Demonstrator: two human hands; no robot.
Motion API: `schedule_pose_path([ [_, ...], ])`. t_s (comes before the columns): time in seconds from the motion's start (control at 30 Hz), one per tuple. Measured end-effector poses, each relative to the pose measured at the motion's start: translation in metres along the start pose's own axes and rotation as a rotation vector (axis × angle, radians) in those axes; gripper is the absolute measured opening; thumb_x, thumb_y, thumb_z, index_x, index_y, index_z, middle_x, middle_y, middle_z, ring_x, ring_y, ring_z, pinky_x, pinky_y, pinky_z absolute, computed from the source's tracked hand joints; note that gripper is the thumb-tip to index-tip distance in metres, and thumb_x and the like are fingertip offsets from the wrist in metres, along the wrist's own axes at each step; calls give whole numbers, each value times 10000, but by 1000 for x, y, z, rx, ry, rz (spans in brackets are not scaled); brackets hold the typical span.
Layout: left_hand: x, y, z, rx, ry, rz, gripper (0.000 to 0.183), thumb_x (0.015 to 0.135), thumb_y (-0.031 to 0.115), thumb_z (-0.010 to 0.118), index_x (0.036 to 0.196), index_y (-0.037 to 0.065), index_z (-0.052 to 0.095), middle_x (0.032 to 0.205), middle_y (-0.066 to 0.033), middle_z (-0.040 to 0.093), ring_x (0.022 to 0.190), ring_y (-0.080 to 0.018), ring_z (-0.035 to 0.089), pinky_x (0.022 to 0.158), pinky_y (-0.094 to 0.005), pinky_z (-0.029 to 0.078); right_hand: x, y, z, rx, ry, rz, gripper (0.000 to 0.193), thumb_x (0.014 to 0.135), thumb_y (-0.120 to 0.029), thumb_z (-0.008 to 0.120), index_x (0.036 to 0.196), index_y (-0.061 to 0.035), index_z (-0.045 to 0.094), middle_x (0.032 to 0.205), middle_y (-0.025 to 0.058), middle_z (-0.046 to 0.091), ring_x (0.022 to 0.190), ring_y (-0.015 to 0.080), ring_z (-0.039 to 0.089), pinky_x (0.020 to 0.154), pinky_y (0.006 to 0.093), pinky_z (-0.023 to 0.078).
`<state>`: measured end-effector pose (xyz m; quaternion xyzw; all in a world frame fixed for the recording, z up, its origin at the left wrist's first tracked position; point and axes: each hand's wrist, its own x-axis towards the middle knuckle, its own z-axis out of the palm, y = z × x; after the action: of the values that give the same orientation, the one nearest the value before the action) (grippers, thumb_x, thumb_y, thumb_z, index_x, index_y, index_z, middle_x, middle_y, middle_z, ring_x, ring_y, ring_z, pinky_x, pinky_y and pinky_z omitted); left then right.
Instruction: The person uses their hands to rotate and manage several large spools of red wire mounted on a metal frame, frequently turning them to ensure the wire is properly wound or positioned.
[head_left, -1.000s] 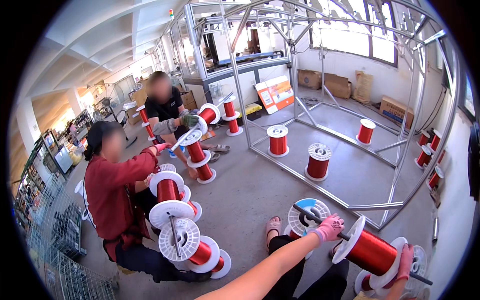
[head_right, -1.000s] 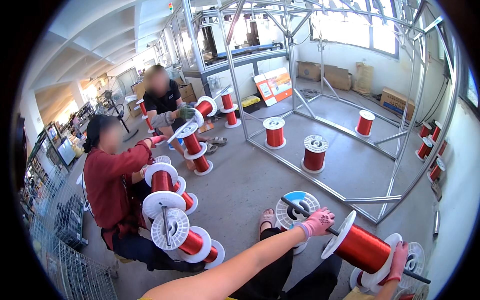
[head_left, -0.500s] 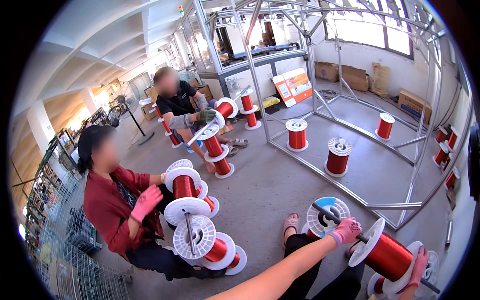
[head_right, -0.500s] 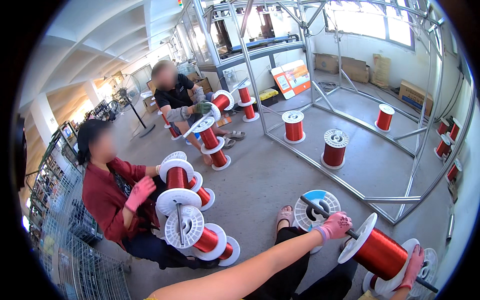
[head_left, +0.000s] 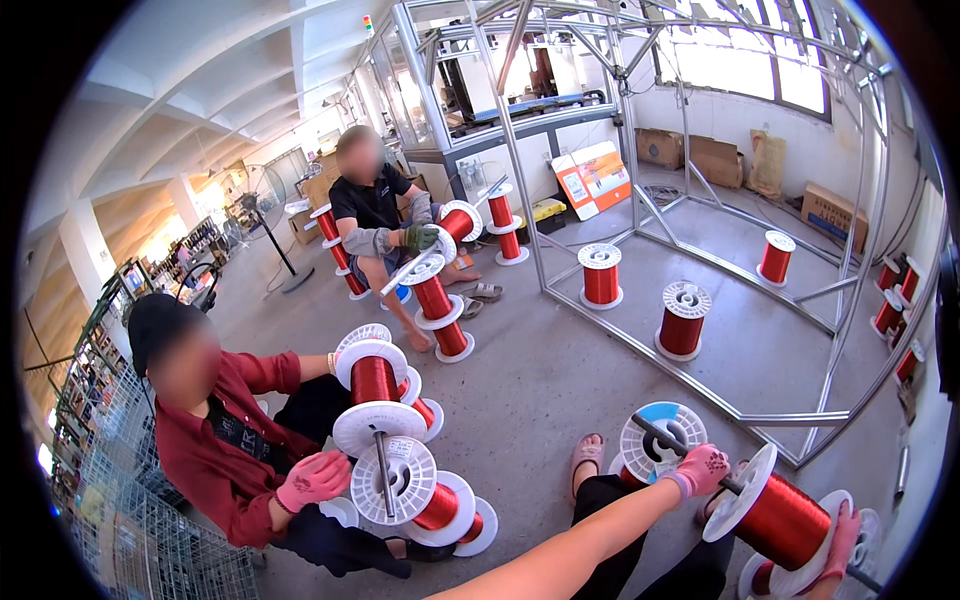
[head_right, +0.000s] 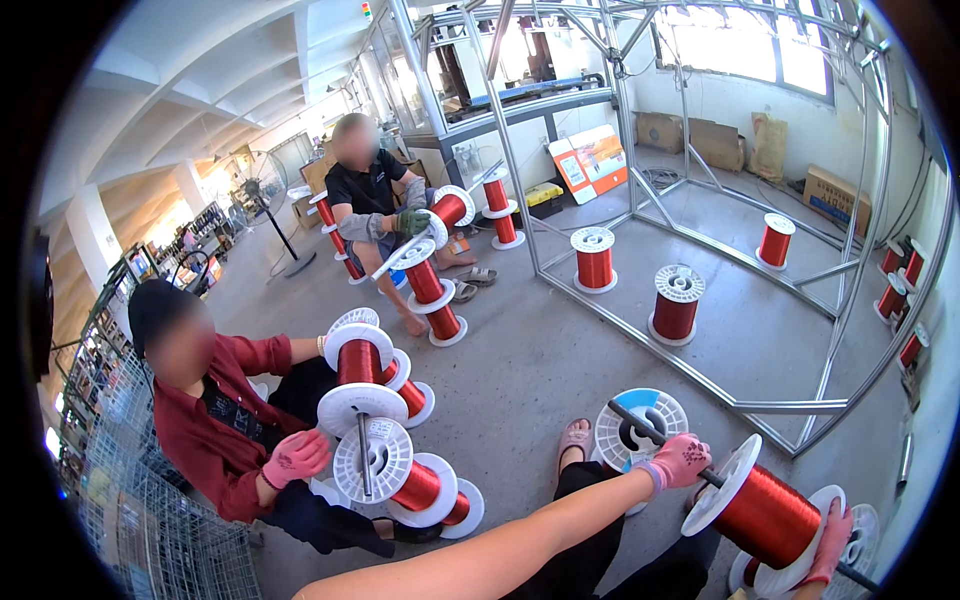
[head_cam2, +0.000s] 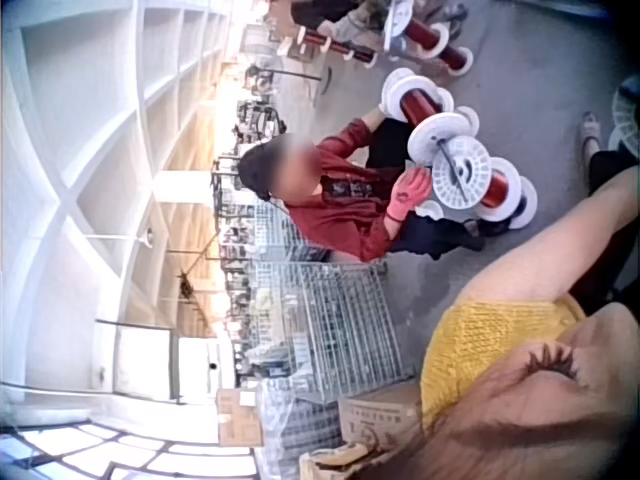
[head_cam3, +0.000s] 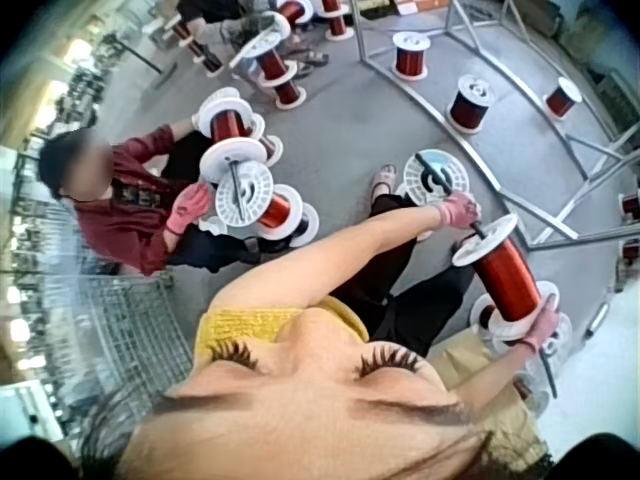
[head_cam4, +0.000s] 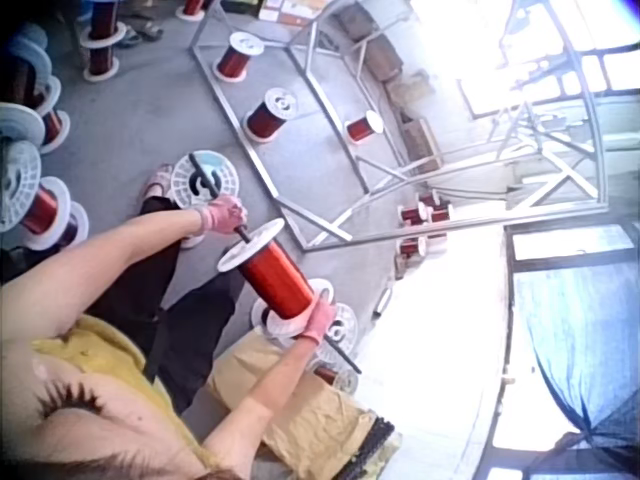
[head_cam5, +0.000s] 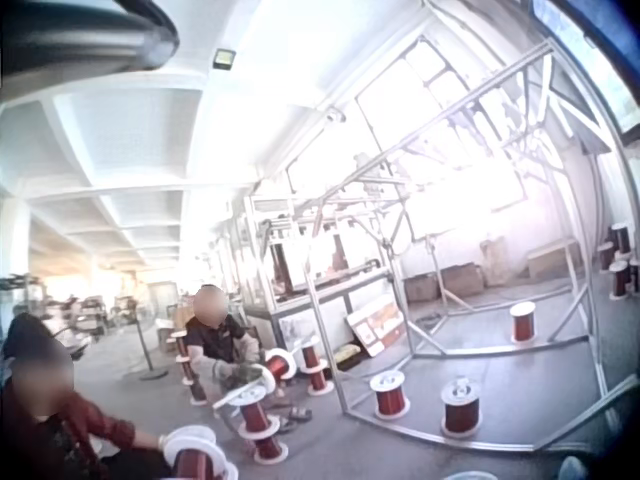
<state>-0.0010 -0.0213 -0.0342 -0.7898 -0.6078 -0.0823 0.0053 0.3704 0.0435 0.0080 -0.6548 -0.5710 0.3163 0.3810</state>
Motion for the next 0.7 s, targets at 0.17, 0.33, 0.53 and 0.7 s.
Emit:
schedule_pose_path([
  [0.17, -2, -2, 1, -37, 21, 20, 157, 743, 288, 614, 786, 152, 681, 849, -47, 636, 823, -238, 623, 729, -354, 475, -1, 2, 0, -3, 7, 8, 421, 925, -318, 491, 1129, 45, 557, 1048, 151, 621, 955, 243, 576, 853, 349, 431],
  [0.33, -3, -1, -3, -25, 1, 29, 163, 767, 288, 587, 797, 164, 689, 870, -50, 642, 820, -237, 624, 723, -354, 475, -2, 2, 2, 62, 26, 62, 424, 929, -317, 484, 1137, 46, 554, 1046, 153, 621, 947, 249, 577, 851, 350, 432],
  [0.53, -1, -3, 5, -45, 7, -7, 132, 736, 277, 627, 805, 182, 688, 834, -42, 629, 827, -241, 613, 741, -353, 470, -8, -6, 2, 24, 6, 26, 416, 930, -310, 483, 1133, 46, 555, 1031, 159, 624, 929, 253, 580, 841, 351, 435],
  [0.7, -1, -3, 3, -54, 30, 9, 123, 740, 268, 621, 805, 190, 690, 825, -41, 628, 816, -242, 613, 736, -357, 471, -3, 3, 2, 46, 23, 30, 410, 930, -313, 481, 1125, 40, 557, 1028, 160, 623, 921, 257, 579, 837, 361, 435],
])
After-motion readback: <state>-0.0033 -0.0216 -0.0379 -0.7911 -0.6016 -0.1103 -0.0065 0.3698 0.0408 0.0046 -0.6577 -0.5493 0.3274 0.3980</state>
